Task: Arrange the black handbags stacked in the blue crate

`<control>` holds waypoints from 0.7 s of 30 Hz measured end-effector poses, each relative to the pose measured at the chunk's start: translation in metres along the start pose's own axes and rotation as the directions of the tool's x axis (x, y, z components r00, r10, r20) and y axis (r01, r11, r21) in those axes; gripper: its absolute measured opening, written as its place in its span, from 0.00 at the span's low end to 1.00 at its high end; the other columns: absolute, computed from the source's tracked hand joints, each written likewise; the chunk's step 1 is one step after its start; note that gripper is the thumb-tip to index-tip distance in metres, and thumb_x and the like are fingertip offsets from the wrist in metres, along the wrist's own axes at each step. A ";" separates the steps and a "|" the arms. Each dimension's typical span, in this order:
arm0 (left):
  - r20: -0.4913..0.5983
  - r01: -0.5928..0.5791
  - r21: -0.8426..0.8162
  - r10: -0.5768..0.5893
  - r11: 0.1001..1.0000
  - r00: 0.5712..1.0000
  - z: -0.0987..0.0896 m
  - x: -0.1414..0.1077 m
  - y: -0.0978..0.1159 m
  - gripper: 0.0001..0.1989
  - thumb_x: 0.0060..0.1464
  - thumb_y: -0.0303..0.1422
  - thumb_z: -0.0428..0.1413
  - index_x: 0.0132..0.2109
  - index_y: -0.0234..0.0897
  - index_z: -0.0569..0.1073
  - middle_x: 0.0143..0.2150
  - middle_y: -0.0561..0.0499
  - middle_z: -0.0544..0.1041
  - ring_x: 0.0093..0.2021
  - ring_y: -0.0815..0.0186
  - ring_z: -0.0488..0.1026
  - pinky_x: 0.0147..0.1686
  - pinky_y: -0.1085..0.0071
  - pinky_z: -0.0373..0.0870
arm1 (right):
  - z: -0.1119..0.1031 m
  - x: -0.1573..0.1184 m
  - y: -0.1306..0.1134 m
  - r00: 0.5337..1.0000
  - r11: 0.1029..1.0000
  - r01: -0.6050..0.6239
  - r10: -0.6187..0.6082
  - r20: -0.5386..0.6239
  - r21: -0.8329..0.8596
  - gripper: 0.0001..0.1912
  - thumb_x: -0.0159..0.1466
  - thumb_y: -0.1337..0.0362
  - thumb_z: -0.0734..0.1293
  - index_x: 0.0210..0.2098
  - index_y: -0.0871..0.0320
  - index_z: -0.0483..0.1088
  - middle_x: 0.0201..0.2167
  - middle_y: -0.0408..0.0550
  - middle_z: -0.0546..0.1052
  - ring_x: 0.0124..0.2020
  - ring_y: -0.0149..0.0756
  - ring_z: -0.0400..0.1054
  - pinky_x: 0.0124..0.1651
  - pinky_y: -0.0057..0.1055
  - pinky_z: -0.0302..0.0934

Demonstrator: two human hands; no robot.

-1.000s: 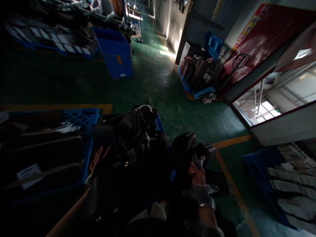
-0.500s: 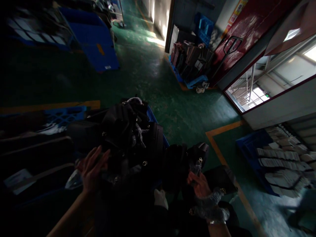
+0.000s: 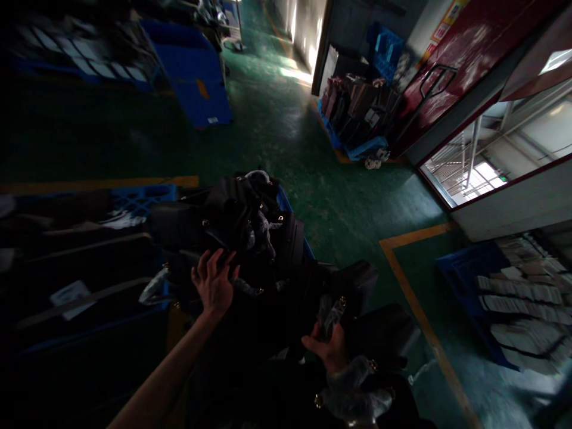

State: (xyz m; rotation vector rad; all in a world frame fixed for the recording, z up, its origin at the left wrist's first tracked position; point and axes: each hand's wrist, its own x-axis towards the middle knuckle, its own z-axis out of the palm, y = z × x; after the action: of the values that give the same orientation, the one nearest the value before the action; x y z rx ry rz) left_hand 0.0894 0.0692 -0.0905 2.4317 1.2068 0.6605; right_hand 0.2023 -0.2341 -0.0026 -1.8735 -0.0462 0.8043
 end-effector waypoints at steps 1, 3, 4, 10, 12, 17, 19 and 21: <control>0.030 -0.022 -0.023 0.023 0.999 0.999 -0.006 0.000 -0.001 0.20 0.64 0.35 0.54 0.62 0.43 0.69 0.69 0.44 0.58 0.71 0.49 0.46 0.68 0.40 0.41 | 0.013 -0.004 0.003 1.000 1.000 0.004 -0.004 -0.004 -0.026 0.29 0.42 0.60 0.80 0.40 0.60 0.68 0.27 0.41 0.69 0.28 0.33 0.64 0.35 0.34 0.62; 0.121 -0.102 -0.118 0.116 0.988 0.986 -0.026 0.002 -0.010 0.31 0.58 0.35 0.60 0.66 0.45 0.63 0.71 0.43 0.54 0.72 0.46 0.43 0.67 0.39 0.43 | 0.037 -0.008 0.006 0.999 0.997 0.034 -0.036 -0.023 -0.073 0.34 0.40 0.60 0.79 0.44 0.59 0.67 0.30 0.42 0.70 0.31 0.36 0.65 0.40 0.38 0.64; 0.182 -0.154 -0.191 0.189 0.969 0.965 -0.039 0.004 -0.019 0.38 0.54 0.36 0.63 0.68 0.47 0.60 0.72 0.43 0.50 0.72 0.44 0.42 0.67 0.39 0.44 | 0.046 -0.009 0.007 0.998 0.994 0.055 -0.058 -0.033 -0.097 0.35 0.39 0.61 0.79 0.44 0.59 0.67 0.30 0.41 0.70 0.32 0.37 0.65 0.43 0.39 0.63; 0.335 0.000 -0.566 0.230 0.824 0.914 -0.097 0.012 -0.108 0.53 0.46 0.47 0.67 0.72 0.51 0.46 0.74 0.45 0.36 0.72 0.47 0.44 0.63 0.50 0.63 | 0.080 -0.002 0.003 0.994 0.982 0.110 -0.113 -0.009 -0.150 0.34 0.37 0.62 0.79 0.43 0.59 0.68 0.34 0.46 0.74 0.35 0.40 0.67 0.46 0.42 0.66; 0.241 0.127 -0.575 0.019 0.809 0.970 -0.091 0.004 -0.135 0.50 0.47 0.48 0.67 0.71 0.51 0.51 0.73 0.47 0.42 0.71 0.51 0.50 0.59 0.56 0.71 | 0.087 -0.001 0.005 0.994 0.984 0.108 -0.108 0.007 -0.139 0.35 0.36 0.61 0.78 0.43 0.59 0.68 0.35 0.47 0.74 0.34 0.40 0.68 0.46 0.42 0.67; 0.154 0.238 -0.523 -0.184 0.818 0.971 -0.067 -0.025 -0.170 0.49 0.43 0.50 0.68 0.68 0.47 0.58 0.69 0.44 0.54 0.67 0.49 0.57 0.61 0.51 0.67 | 0.094 -0.006 0.015 0.993 0.984 0.116 -0.113 0.033 -0.137 0.37 0.36 0.59 0.78 0.45 0.60 0.67 0.32 0.46 0.73 0.34 0.41 0.68 0.45 0.42 0.68; 0.159 0.264 -0.530 -0.212 0.806 0.964 -0.067 -0.028 -0.181 0.43 0.45 0.52 0.66 0.66 0.47 0.64 0.67 0.45 0.59 0.67 0.50 0.58 0.64 0.52 0.63 | 0.091 -0.008 0.017 0.993 0.981 0.116 -0.111 0.039 -0.154 0.36 0.38 0.58 0.78 0.44 0.60 0.67 0.32 0.46 0.73 0.34 0.41 0.69 0.45 0.42 0.68; 0.157 0.310 -0.538 -0.268 0.784 0.951 -0.072 -0.021 -0.197 0.34 0.50 0.55 0.61 0.61 0.45 0.70 0.62 0.45 0.65 0.63 0.53 0.64 0.63 0.55 0.64 | 0.087 -0.009 0.017 0.995 0.980 0.100 -0.094 0.043 -0.170 0.36 0.38 0.58 0.78 0.44 0.61 0.68 0.34 0.48 0.74 0.34 0.41 0.70 0.46 0.42 0.68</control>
State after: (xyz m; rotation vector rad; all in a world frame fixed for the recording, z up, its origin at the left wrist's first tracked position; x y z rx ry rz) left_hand -0.0895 0.1734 -0.1332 1.7251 1.1273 0.7039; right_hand 0.1427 -0.1746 -0.0319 -2.0026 -0.2338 0.7865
